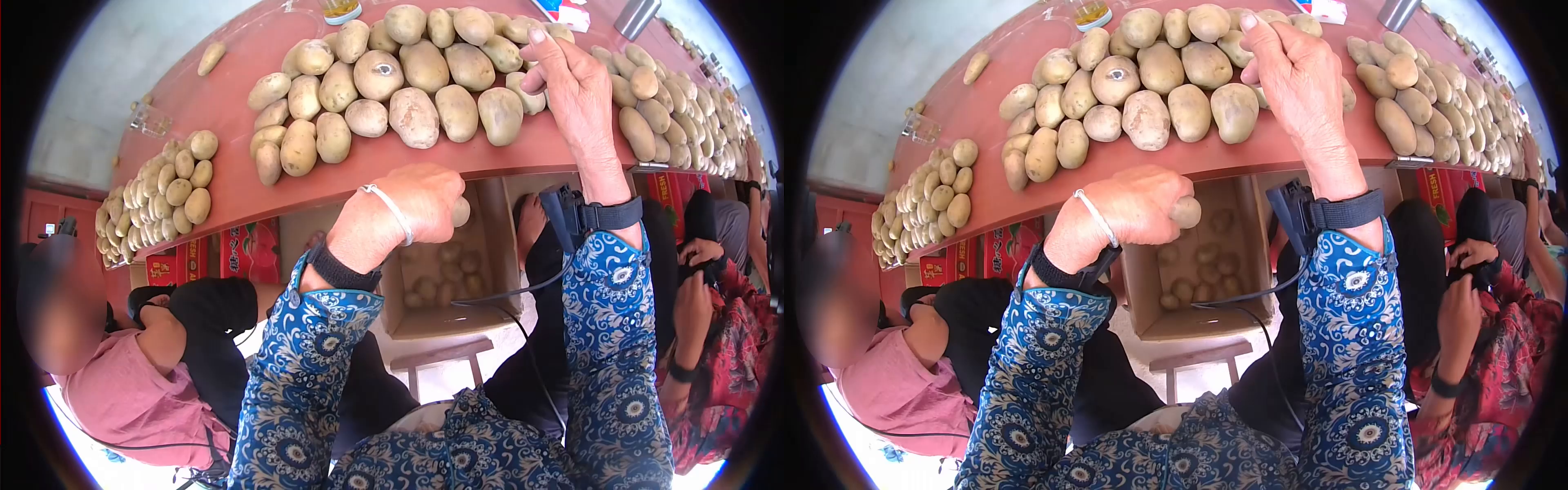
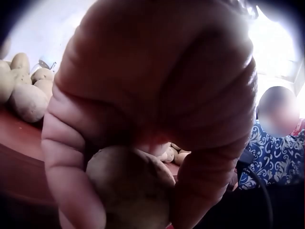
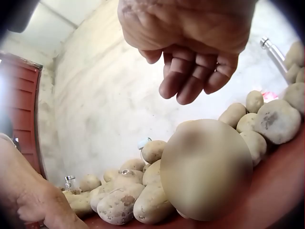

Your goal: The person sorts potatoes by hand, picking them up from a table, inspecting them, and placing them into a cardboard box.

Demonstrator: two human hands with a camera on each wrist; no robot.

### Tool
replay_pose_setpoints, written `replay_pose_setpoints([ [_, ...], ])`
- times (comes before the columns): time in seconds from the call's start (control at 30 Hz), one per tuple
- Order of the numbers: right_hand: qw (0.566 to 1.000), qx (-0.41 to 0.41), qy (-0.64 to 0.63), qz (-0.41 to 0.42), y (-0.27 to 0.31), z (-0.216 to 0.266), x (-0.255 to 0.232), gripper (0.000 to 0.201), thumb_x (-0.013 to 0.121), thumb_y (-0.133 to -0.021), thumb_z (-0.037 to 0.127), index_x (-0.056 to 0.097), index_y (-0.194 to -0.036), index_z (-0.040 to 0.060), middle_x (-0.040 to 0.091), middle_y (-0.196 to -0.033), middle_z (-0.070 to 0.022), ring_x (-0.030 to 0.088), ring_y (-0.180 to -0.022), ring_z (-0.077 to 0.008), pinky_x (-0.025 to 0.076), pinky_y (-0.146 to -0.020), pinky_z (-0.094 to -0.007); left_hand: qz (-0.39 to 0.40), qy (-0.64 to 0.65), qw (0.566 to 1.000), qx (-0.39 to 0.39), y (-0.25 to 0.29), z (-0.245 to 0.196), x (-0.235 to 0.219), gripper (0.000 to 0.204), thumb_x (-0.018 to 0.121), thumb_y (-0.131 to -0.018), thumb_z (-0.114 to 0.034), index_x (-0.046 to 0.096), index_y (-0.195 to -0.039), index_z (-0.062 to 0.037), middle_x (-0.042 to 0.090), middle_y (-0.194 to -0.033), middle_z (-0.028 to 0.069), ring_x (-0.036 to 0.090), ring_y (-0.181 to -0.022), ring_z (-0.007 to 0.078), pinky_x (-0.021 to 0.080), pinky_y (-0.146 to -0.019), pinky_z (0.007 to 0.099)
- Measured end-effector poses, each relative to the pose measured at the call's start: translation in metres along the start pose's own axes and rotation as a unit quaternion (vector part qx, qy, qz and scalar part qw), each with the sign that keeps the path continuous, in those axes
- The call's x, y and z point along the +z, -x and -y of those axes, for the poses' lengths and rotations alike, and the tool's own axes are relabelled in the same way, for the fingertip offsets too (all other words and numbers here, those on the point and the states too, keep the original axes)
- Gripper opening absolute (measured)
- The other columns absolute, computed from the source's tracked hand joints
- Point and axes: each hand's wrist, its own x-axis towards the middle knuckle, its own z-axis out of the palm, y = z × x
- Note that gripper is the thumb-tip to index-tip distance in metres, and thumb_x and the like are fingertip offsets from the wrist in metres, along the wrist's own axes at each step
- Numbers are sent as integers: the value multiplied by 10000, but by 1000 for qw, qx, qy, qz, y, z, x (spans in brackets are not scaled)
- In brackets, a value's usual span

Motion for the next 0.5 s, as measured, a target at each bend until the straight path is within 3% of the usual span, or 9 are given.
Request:
replay_pose_setpoints([
  [0.1, 1000, 13, -1, 8, 0, -2, -1, 416, 593, -1000, 407, 747, -983, 21, 619, -606, -6, 526, -619, -53, 431, -602, -235, -42, -20, 999, 5, -1, 0, 6, 183, 653, -738, -135, 671, -849, 9, 674, -866, 224, 652, -885, 407, 511, -768, 479],
  [0.3, 996, 18, -57, -61, -11, -22, -10, 374, 610, -992, 367, 744, -1021, 19, 677, -683, -33, 598, -677, -71, 477, -671, -235, -95, -79, 992, -39, -3, -6, 9, 155, 654, -802, -86, 730, -904, 2, 706, -945, 226, 686, -944, 385, 562, -803, 464],
  [0.5, 993, 41, -85, -68, -12, -30, -17, 360, 614, -987, 349, 731, -1071, 19, 706, -744, -43, 635, -716, -83, 500, -715, -237, -90, -57, 993, -48, -6, -3, 5, 111, 667, -761, -88, 693, -834, -9, 676, -880, 240, 660, -902, 412, 531, -777, 497],
])
